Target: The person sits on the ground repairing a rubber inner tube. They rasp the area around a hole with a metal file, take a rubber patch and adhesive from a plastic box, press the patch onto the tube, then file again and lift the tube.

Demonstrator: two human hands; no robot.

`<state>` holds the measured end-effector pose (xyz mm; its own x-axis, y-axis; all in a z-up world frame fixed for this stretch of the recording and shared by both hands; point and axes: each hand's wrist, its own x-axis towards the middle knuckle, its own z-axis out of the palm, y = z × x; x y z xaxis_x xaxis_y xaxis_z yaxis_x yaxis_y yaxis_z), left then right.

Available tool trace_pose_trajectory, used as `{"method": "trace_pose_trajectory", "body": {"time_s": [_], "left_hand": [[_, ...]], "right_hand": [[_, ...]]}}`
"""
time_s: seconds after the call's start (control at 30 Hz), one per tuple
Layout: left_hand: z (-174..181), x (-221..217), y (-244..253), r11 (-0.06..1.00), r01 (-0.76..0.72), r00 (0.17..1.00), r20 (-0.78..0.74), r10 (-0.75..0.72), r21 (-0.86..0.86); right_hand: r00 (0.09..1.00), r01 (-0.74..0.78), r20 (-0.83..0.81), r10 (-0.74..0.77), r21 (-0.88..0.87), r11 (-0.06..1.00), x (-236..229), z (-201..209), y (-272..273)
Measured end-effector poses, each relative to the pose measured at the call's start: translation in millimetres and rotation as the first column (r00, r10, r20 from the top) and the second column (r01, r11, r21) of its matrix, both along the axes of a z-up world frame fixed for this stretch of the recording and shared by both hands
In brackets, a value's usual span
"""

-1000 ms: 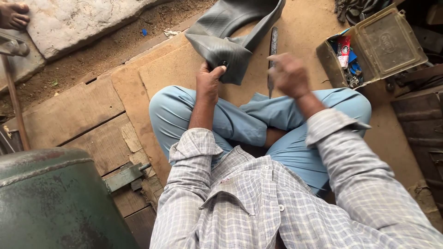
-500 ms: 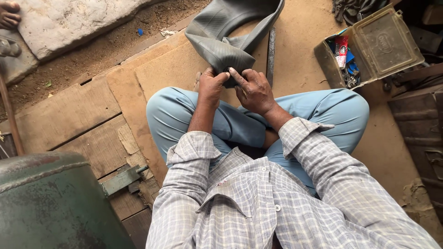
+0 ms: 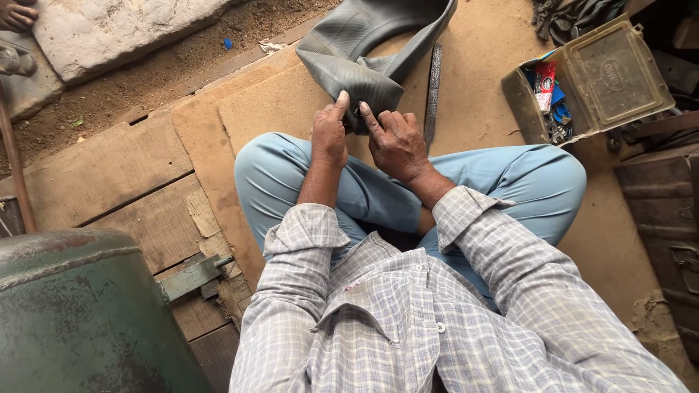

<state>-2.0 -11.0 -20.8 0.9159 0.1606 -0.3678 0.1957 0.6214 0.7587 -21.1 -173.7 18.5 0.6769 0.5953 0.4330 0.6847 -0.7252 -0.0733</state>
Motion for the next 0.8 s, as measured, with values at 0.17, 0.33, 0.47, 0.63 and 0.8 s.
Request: {"method": "trace_pose_trajectory", "body": {"time_s": [0.17,0.33,0.47,0.63,0.8], "left_hand": [[-18,0,-1,0.989,0.056,0.998,0.027,-0.061,0.135],[-16,-2,-1,0.992,0.059,0.995,0.069,-0.066,0.108],[-12,-2,-1,0.992,0.071,0.996,0.051,-0.077,0.106],[-15,-1,-3,0.993,0.032,0.998,0.043,-0.037,0.110],[-27,4,-3,0.999,-0.013,0.999,0.043,0.011,0.053]], "right_hand": [[0.999,0.018,0.028,-0.017,-0.067,0.998,1,2,0],[1.000,0.017,0.012,-0.016,-0.033,0.999,2,3,0],[1.000,0.010,-0.012,-0.010,-0.009,1.000,2,-4,-3],[1.000,0.008,-0.016,-0.008,0.005,1.000,0,-5,-4],[0.998,-0.024,-0.057,0.034,0.172,0.985,-5,-7,-9]]}}
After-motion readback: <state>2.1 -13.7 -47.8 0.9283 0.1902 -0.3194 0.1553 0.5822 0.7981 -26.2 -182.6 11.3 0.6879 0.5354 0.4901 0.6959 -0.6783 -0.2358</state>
